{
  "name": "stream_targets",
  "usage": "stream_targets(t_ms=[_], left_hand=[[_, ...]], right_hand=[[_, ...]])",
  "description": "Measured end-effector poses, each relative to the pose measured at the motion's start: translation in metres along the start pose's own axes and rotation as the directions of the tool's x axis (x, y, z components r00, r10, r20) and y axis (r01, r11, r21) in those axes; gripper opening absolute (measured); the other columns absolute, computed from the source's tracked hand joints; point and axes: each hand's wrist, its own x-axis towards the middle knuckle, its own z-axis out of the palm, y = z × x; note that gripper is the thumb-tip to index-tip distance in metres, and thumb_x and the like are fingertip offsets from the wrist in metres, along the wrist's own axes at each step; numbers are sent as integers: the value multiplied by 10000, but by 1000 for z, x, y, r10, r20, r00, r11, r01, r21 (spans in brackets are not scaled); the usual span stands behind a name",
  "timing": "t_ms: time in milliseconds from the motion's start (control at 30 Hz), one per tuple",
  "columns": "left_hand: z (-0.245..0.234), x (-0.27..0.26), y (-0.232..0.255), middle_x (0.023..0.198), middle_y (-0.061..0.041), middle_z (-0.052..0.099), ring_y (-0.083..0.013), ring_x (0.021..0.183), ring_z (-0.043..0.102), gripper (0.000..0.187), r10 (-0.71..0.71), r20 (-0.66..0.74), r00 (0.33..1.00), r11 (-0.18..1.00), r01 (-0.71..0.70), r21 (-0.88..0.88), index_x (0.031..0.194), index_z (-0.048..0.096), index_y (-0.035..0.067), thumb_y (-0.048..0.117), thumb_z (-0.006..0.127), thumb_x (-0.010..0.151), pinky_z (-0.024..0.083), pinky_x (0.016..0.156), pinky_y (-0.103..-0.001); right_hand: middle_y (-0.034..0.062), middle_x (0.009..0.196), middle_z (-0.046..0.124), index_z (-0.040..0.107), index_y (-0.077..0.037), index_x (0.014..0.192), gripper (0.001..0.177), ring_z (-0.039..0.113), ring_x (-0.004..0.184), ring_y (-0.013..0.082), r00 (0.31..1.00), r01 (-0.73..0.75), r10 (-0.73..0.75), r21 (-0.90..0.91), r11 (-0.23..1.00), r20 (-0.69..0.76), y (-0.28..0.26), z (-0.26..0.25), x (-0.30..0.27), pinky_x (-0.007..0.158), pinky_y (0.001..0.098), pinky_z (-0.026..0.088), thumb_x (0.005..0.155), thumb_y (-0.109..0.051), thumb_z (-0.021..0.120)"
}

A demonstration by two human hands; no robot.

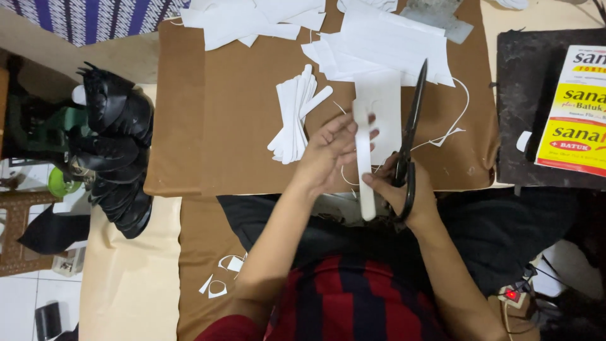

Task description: The person cuts white fabric strips into smaller pieces using scissors. The person repeatedly picks up fabric, cuts it, and places the cut pieces on the table.

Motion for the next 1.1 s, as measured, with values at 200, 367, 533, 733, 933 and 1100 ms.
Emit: stream_targets(t_ms=[200,367,533,733,933,1100], left_hand=[[-35,2,11,1038,-230,758,-338,898,762,257,-32,-83,996,940,58,336,1181,698,-51,77,705,959,667,780,-449],[-39,9,25,1015,-222,766,-314,867,770,272,5,-127,992,940,39,339,1171,706,-33,144,712,964,674,753,-436],[-39,6,35,985,-218,769,-304,843,779,312,26,-157,987,936,31,350,1172,700,-46,177,730,956,677,743,-423],[-83,10,26,1025,-250,709,-286,819,740,343,-5,-175,985,876,89,475,1139,686,-83,102,793,871,676,743,-452],[-159,33,51,866,-194,704,-220,684,736,308,141,-280,950,746,85,661,1128,699,-85,81,791,885,694,629,-308],[-173,69,62,776,-113,710,-202,608,720,224,200,-232,952,400,136,906,1027,791,75,159,857,830,659,541,-347]], right_hand=[[197,821,743,515,-13,933,376,614,395,176,997,-38,29,125,991,78,-18,7,-5,361,273,486,802,-68,863],[190,783,731,540,-16,933,349,620,392,170,993,-47,36,90,995,114,-24,15,-11,383,246,472,788,-57,855],[193,799,734,551,-4,917,327,620,381,174,991,-28,18,75,997,130,-20,24,-12,379,254,467,778,-23,846],[178,771,723,579,-13,897,369,600,367,182,987,-76,82,-50,996,138,12,22,-10,351,257,438,754,-115,904],[202,717,706,637,18,892,373,581,351,227,977,-197,208,-156,968,57,36,-1,-25,337,299,393,736,-198,899],[179,623,650,621,3,860,270,553,334,233,968,-249,251,-120,961,-5,44,-12,-35,306,298,378,780,-120,848]])
